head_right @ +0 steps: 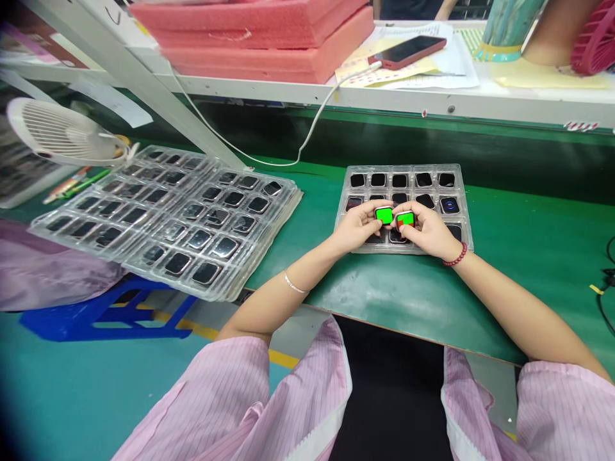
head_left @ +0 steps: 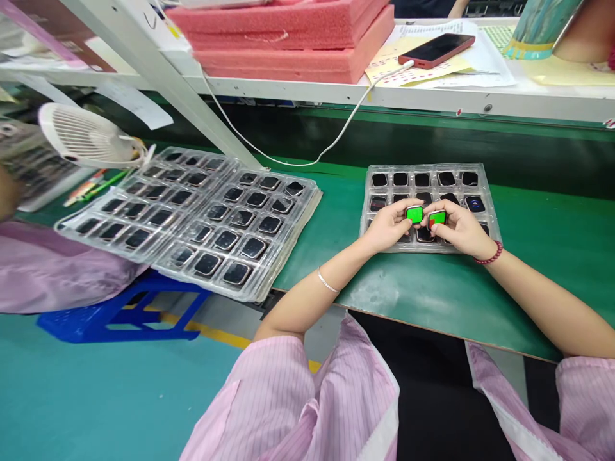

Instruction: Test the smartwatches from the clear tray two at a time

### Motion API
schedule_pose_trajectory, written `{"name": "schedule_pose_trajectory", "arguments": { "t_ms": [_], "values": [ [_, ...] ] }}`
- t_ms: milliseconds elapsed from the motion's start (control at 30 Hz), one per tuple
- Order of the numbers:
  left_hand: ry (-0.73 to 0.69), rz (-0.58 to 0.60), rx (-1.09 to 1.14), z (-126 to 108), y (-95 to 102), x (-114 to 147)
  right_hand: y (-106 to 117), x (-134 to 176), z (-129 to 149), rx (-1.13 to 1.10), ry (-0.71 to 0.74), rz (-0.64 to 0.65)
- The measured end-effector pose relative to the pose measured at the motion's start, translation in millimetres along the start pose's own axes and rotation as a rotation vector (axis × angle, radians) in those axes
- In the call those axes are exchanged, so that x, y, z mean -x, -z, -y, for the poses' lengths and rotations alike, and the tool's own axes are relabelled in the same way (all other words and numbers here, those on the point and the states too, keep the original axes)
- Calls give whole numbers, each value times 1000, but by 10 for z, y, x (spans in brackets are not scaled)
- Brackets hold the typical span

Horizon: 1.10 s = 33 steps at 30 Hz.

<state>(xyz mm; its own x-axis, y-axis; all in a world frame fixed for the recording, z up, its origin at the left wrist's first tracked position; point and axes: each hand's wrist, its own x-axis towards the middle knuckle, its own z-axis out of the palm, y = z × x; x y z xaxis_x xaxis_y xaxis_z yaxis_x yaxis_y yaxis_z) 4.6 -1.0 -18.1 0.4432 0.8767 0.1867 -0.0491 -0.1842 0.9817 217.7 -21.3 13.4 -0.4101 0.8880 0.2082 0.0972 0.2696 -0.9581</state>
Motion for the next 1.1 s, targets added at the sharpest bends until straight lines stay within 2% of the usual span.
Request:
{"name": "schedule_pose_trajectory", "arguments": {
  "t_ms": [333, 567, 700, 900, 1100],
  "values": [
    [-30, 2, 20, -8, -7, -1, -5, 3, -55, 35, 33, -6],
    [-40, -28, -3, -14, -11, -1, -9, 12, -6, 42, -9, -19],
    [-36, -7, 19, 8, -6, -13, -6, 4, -16, 44, 36, -27],
    [-54, -89, 4, 36, -1, -28, 18, -5, -70, 44, 25, -2],
    [-29, -111, 18, -15, -14, -11, 20, -5, -89, 23, 41, -5]
  ]
}}
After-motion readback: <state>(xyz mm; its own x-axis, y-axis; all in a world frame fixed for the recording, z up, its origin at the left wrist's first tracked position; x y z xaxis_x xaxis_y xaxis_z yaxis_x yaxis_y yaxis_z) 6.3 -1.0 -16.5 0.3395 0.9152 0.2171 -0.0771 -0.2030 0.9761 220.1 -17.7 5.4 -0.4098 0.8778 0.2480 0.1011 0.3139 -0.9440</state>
